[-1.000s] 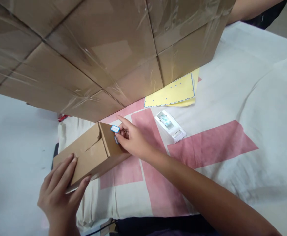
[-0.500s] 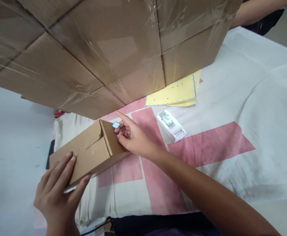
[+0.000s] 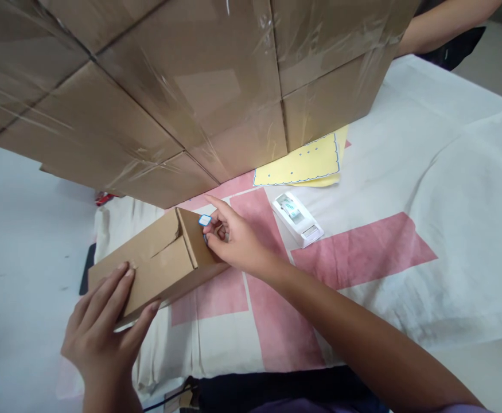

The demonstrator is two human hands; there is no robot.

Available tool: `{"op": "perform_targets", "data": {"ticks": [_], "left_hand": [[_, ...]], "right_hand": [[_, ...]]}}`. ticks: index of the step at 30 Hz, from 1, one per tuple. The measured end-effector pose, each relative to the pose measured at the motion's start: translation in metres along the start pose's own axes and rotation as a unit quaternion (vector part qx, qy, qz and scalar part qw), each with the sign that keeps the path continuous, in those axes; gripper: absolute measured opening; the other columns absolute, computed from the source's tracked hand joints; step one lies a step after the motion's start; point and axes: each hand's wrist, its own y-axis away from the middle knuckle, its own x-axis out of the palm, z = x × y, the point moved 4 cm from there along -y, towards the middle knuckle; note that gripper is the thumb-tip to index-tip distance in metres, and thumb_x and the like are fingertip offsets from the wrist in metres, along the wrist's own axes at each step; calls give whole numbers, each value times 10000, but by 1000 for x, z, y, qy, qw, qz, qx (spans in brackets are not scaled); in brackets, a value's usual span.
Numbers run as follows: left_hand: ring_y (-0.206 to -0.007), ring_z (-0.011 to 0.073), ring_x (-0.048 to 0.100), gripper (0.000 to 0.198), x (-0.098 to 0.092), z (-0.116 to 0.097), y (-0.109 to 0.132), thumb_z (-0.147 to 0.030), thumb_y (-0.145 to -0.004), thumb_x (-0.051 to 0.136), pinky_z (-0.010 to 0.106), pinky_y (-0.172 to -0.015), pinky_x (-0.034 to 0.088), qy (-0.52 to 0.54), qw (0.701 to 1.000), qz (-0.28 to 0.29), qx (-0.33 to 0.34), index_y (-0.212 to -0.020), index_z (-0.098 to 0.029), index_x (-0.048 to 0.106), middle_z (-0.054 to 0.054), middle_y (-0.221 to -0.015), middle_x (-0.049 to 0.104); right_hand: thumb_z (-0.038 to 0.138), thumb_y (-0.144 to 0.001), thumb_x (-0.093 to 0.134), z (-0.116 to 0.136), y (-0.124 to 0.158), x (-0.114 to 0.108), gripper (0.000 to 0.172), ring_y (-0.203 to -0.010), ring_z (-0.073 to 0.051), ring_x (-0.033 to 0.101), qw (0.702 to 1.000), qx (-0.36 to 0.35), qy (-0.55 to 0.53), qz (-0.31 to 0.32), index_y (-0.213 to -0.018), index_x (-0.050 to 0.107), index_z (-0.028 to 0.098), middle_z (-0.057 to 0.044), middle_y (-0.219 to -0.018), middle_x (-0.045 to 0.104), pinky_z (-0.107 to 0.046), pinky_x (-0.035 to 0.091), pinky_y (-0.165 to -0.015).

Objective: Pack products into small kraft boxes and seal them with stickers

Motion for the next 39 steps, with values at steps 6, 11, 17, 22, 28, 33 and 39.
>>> {"op": "perform_targets", "data": {"ticks": [6,11,17,22,28,33,39], "left_hand": [[-1224,352,667,742,1,0,1,-246,-786,851,513,-1059,513,-6,1000,-2,5,-1477,-231,579,131,-1387,684],[-1208,338,675,736,2,0,0,-264,-786,853,502,-1061,524,1,1000,-14,4,-1471,-250,587,102,-1380,694],[-1187,331,686,759,4,0,-2,-297,-797,847,493,-1055,531,-1,1000,-28,13,-1499,-264,558,88,-1389,689],[-1172,331,692,749,5,3,1,-340,-813,835,478,-1036,534,-14,999,-44,9,-1504,-276,553,71,-1370,703],[-1164,325,697,745,5,3,0,-362,-827,820,465,-1038,523,-24,998,-51,9,-1513,-282,541,64,-1360,709],[-1170,319,694,703,6,3,0,-372,-851,793,457,-1037,517,-21,999,-46,6,-1504,-275,553,65,-1362,709],[-1159,326,695,709,5,5,0,-375,-852,787,460,-1020,514,-24,999,-41,7,-1512,-281,545,59,-1367,705]], "right_hand": [[123,-880,566,1,1,1,660,-909,-155,599,999,-24,11,-21,-1508,450,291,-18,-1001,594,-307,516,-845],[153,-876,603,32,-3,-19,659,-943,-172,600,994,-73,57,-55,-1502,464,306,-34,-1039,601,-325,534,-842],[177,-773,683,83,-10,-81,326,-864,-165,619,979,-107,118,-123,-1091,722,235,-25,-927,647,-322,559,-789],[214,-682,721,86,-24,-140,153,-765,-157,651,967,-63,175,-176,-830,754,197,-18,-800,692,-317,558,-740],[176,-687,651,65,-56,-193,179,-689,-155,656,930,5,301,-208,-837,746,150,-34,-741,701,-298,529,-699],[58,-706,586,43,-71,-203,199,-750,-180,648,846,34,516,-128,-822,732,127,-85,-835,718,-306,507,-752],[66,-778,565,25,-63,-201,134,-836,-221,605,814,7,569,-118,-794,676,139,-141,-958,673,-354,477,-834]]}}
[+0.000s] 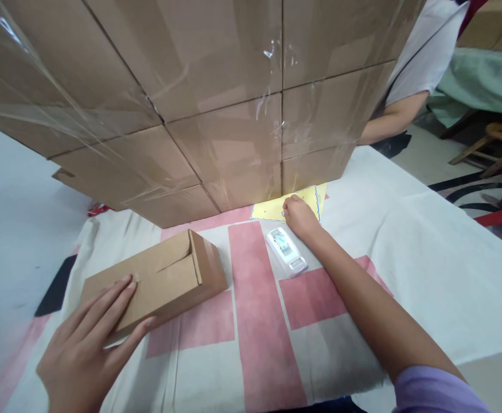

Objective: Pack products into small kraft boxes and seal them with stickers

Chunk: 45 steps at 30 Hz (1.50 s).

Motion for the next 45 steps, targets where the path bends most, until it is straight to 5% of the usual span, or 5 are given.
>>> {"op": "perform_targets", "data": {"ticks": [9,15,26,33,45], "left_hand": [[-1149,328,699,717,0,-1,-2,-341,-836,804,462,-1027,509,5,1000,3,5,-1505,-283,552,70,-1363,708],[-1173,315,686,723,-1,-1,-3,-317,-820,817,455,-1061,515,17,1000,23,1,-1495,-283,560,73,-1374,701],[-1184,323,685,701,-3,-3,-3,-258,-811,823,464,-1042,513,30,999,34,-8,-1470,-267,585,104,-1374,697],[-1191,332,683,671,-2,-5,-5,-259,-822,813,472,-1025,515,27,999,36,-4,-1457,-255,597,117,-1355,707],[-1181,346,687,687,-3,-4,-4,-256,-803,830,487,-1037,512,34,999,29,-1,-1451,-231,605,141,-1349,707]], "right_hand": [[318,-881,607,37,1,-46,279,-597,-144,522,957,48,-241,-151,-634,631,190,-15,-615,586,-293,422,-614],[277,-833,646,113,25,-42,271,-457,-82,495,883,29,-467,-42,-579,632,184,9,-553,586,-234,371,-483],[237,-857,663,160,106,68,202,-380,-101,565,748,120,-595,268,-926,474,250,93,-582,641,-173,327,-379],[206,-911,626,159,94,52,262,-574,-133,707,772,105,-566,270,-1170,640,166,-25,-821,731,-190,404,-402],[174,-829,710,157,85,43,70,-816,-147,691,828,87,-513,208,-864,769,185,-24,-869,757,-280,538,-770]]}}
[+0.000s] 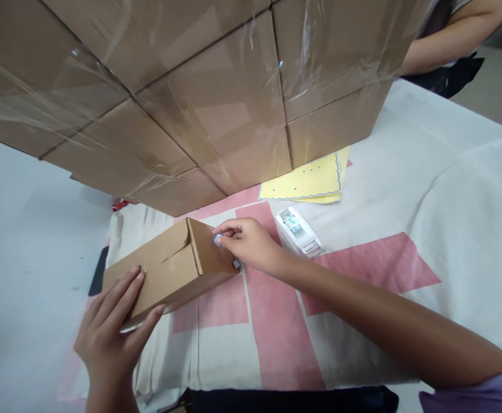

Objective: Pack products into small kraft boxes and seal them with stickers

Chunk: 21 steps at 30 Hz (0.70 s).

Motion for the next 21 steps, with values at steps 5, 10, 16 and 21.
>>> {"op": "perform_targets", "data": {"ticks": [5,10,16,21], "left_hand": [[-1191,347,685,686,1,0,1,-262,-803,830,485,-1030,513,-5,1000,3,1,-1451,-233,605,139,-1354,705],[-1180,352,688,706,0,0,2,-249,-785,841,493,-1029,515,-3,1000,0,0,-1450,-231,607,142,-1352,705],[-1187,362,688,719,-1,-2,3,-225,-777,842,514,-1040,507,-4,1000,5,-4,-1455,-231,602,151,-1354,702],[-1178,357,694,714,-2,-4,1,-225,-786,834,507,-1022,516,-8,1000,8,-4,-1459,-234,597,152,-1349,704]], "right_hand": [[176,-820,693,-16,0,6,35,-541,-91,554,993,89,-75,1,-849,706,161,26,-658,632,-218,408,-502],[203,-788,744,-21,0,8,138,-516,-91,528,988,111,-108,16,-890,656,175,50,-573,588,-186,348,-458],[195,-799,752,-17,-2,9,146,-525,-84,538,984,113,-139,5,-808,607,182,36,-611,613,-182,350,-466],[189,-786,761,-12,-3,8,122,-598,-103,595,981,107,-161,2,-872,675,175,12,-667,657,-201,387,-516]]}}
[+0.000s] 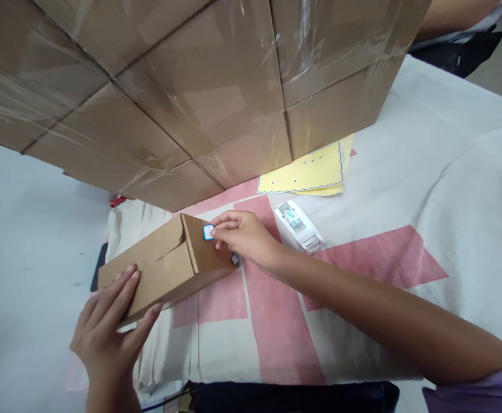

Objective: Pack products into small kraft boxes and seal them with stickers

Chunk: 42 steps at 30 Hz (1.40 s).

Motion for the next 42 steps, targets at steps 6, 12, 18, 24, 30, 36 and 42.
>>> {"op": "perform_targets", "data": {"ticks": [6,12,18,24,30,36,42], "left_hand": [[-1200,347,687,741,-1,1,4,-235,-780,839,499,-1066,501,-6,1000,-1,-2,-1474,-259,582,134,-1373,694],[-1221,348,677,733,0,0,5,-239,-788,830,506,-1087,490,-1,1000,-3,-4,-1477,-259,580,128,-1393,682],[-1216,356,673,732,-1,-1,4,-215,-780,834,520,-1077,492,4,1000,8,-8,-1470,-239,588,145,-1387,682],[-1210,365,671,742,0,0,2,-202,-766,843,543,-1066,499,20,1000,10,-9,-1464,-248,596,148,-1389,680],[-1216,363,667,748,0,1,0,-201,-765,839,545,-1062,502,35,999,13,-8,-1468,-266,591,138,-1391,681],[-1224,354,666,735,1,1,-2,-193,-772,831,532,-1069,502,37,999,17,-12,-1464,-254,593,140,-1394,678],[-1210,340,674,703,4,4,-5,-225,-791,817,505,-1061,511,23,999,23,-14,-1458,-250,597,129,-1387,686]], "right_hand": [[317,-701,856,-4,-3,-3,215,-619,-90,503,1000,11,29,2,-789,716,180,13,-719,637,-214,319,-506],[368,-680,877,-16,-6,-2,272,-584,-84,442,999,32,19,34,-798,713,185,29,-667,577,-215,304,-501],[385,-649,908,-16,-6,2,321,-601,-86,483,998,34,36,37,-785,701,181,7,-731,650,-208,322,-495],[365,-635,925,-14,-8,3,327,-617,-93,512,998,25,42,45,-766,691,178,16,-707,637,-204,327,-486],[340,-640,933,-18,-12,-3,435,-636,-101,535,996,45,63,48,-911,616,216,42,-761,621,-197,346,-480],[319,-776,818,-9,-5,-2,168,-661,-114,553,986,-110,120,34,-806,706,197,24,-733,628,-242,417,-587],[255,-858,701,-15,6,2,183,-862,-198,721,985,-85,145,44,-975,835,211,-59,-995,808,-310,551,-726]]}}
